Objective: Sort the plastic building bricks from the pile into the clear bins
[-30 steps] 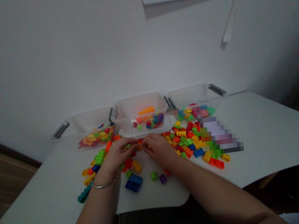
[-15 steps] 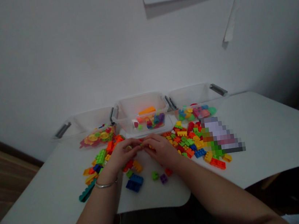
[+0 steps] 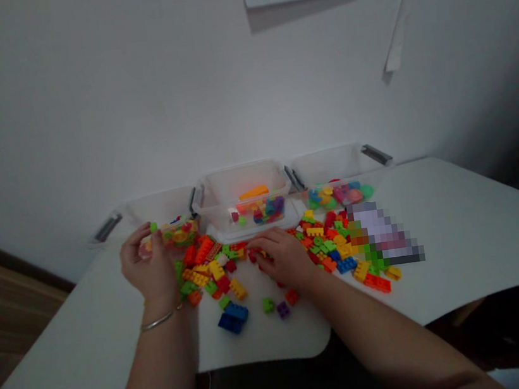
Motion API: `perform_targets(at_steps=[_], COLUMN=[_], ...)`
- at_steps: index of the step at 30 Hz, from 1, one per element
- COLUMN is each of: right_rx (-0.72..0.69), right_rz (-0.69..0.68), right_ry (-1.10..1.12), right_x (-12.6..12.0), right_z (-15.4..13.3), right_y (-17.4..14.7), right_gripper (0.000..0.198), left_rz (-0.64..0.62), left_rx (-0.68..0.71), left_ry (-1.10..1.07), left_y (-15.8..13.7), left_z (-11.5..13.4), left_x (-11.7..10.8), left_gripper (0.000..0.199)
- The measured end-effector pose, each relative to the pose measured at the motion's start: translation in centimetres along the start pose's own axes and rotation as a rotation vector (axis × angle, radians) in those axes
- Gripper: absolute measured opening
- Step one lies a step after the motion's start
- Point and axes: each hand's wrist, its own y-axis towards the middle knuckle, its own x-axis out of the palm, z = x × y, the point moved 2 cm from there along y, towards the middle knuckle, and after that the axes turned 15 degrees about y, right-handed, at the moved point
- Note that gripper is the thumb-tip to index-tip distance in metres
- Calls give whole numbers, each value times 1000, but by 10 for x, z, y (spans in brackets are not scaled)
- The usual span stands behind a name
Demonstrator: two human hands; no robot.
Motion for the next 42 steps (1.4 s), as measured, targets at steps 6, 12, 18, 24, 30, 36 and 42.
perform_targets(at_steps=[6,12,18,24,30,36,42], right_rx=[17,34,56,118,130,-75,-179], right_rz=[-39,-70,-134,-191,-226,-411,-584], right_ry=[0,3,1,-4,13,37,-2], right_x=[-1,3,5,5,3,19,39], right_z=[4,6,6,6,3,-11,-19], right_y=[-1,-1,-1,0,2,2,-1], right_gripper=[18,15,13,12,20,33,41], left_rz=[-39,-142,-234,-283,-295,-309,-278], left_rx=[61,18,59,113,77,123,303], left_ry=[194,267,374,392,345,331,304], left_y=[11,14,10,8,5,1,-4], left_z=[-12,-21,-17,-12,-10,-8,7], left_x=[3,17,22,21,20,21,16], left_gripper=[8,14,24,27,30,32,25])
